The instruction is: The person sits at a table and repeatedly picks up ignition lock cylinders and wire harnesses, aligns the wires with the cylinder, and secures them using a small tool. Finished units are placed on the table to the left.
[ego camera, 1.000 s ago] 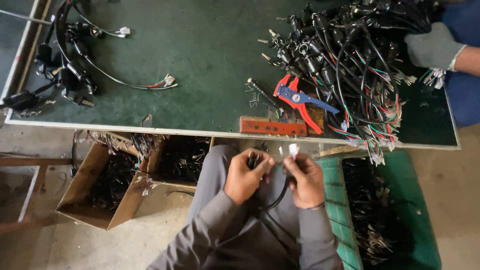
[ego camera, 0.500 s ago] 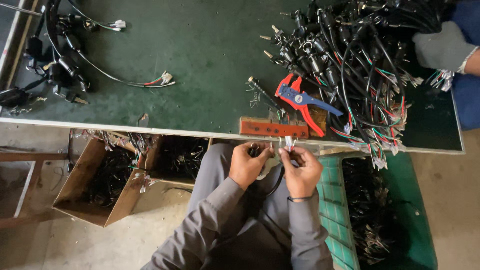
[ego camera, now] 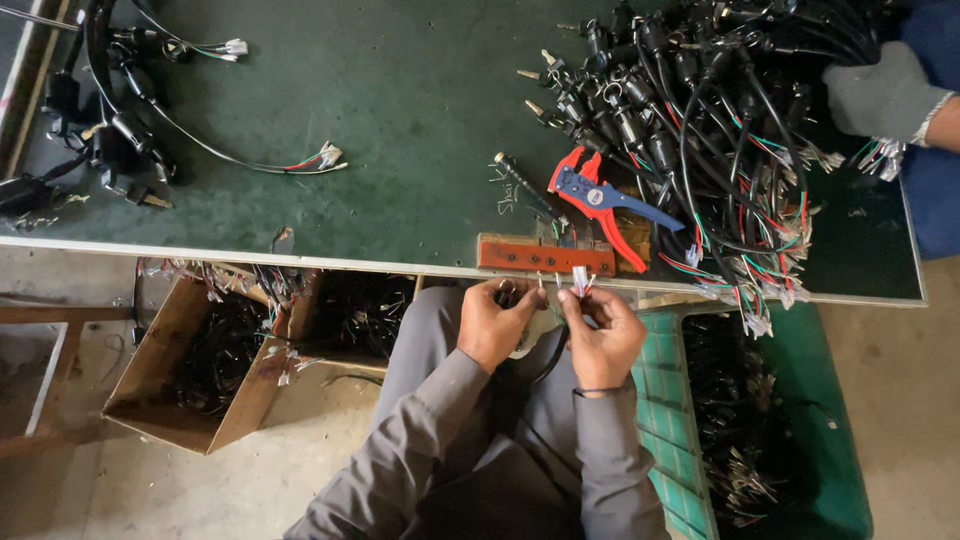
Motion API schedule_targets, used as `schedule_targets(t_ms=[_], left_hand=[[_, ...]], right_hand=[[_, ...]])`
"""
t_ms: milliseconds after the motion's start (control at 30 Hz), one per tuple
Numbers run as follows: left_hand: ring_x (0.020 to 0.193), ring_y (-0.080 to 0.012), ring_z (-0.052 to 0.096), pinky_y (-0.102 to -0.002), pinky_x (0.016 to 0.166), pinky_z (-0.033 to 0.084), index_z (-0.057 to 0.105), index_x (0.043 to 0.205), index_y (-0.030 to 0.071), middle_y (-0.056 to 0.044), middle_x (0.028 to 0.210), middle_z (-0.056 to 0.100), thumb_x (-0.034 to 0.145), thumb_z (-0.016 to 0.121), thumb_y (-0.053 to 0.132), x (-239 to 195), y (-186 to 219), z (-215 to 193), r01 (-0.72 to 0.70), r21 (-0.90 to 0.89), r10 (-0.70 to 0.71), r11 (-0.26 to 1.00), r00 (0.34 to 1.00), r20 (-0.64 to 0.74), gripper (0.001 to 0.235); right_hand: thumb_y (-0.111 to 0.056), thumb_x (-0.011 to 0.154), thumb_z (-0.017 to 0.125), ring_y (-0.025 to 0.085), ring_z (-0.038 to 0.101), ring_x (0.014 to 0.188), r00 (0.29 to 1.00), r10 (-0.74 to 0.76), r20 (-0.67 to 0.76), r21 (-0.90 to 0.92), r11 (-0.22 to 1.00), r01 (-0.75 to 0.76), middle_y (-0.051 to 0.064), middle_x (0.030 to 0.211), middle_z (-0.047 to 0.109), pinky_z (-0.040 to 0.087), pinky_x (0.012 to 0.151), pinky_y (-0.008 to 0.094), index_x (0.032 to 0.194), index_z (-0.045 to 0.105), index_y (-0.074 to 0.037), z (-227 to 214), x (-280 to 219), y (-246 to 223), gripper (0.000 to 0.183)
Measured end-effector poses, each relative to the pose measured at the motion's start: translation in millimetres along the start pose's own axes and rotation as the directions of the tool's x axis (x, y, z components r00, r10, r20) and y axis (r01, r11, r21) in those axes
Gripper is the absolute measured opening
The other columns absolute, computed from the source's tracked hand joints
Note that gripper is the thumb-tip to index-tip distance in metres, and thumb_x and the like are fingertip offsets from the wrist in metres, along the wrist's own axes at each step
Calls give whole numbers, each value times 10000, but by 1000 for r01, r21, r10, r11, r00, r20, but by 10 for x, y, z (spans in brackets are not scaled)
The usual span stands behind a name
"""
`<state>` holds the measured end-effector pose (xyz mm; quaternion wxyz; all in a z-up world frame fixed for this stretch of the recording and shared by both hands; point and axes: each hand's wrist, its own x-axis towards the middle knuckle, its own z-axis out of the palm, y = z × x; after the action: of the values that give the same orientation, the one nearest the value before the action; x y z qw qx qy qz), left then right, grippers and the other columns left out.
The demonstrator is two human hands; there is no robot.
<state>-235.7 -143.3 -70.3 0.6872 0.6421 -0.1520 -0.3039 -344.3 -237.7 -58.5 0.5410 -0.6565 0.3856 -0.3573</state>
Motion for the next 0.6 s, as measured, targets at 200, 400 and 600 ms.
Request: schedule_targets(t_ms=[200, 400, 600], left_hand=[[720, -64, 683, -234, 656, 557, 775, 917, -23, -48, 806, 776, 877, 765, 134, 49, -22, 9, 33, -55, -35, 998, 999, -20, 162], [650, -64, 660, -240, 576, 535, 784, 901, -11, -40, 766, 760, 885, 770, 168, 12, -27, 102, 70, -73, -77, 995, 992, -97, 180], [537, -55, 562, -246, 465, 419, 790, 841, -4, -10, 640, 670, 915, 772, 215, -48, -37, 119, 158, -10, -157, 987, 987, 32, 232]], right_hand=[[-123, 950, 697, 65, 682, 723, 989, 89, 114, 308, 944, -120, 50, 941, 777, 466, 480, 210, 997, 694, -18, -76, 36, -87, 115], [-28, 933, 768, 81, 606, 671, 996, 12, 84, 240, 970, -32, 69, 870, 717, 486, 493, 249, 1015, 736, 13, -130, 122, -31, 97], [-33, 908, 771, 87, 646, 690, 990, 39, 132, 223, 972, -68, 51, 865, 735, 481, 518, 234, 1008, 735, -4, -65, 130, -69, 110]])
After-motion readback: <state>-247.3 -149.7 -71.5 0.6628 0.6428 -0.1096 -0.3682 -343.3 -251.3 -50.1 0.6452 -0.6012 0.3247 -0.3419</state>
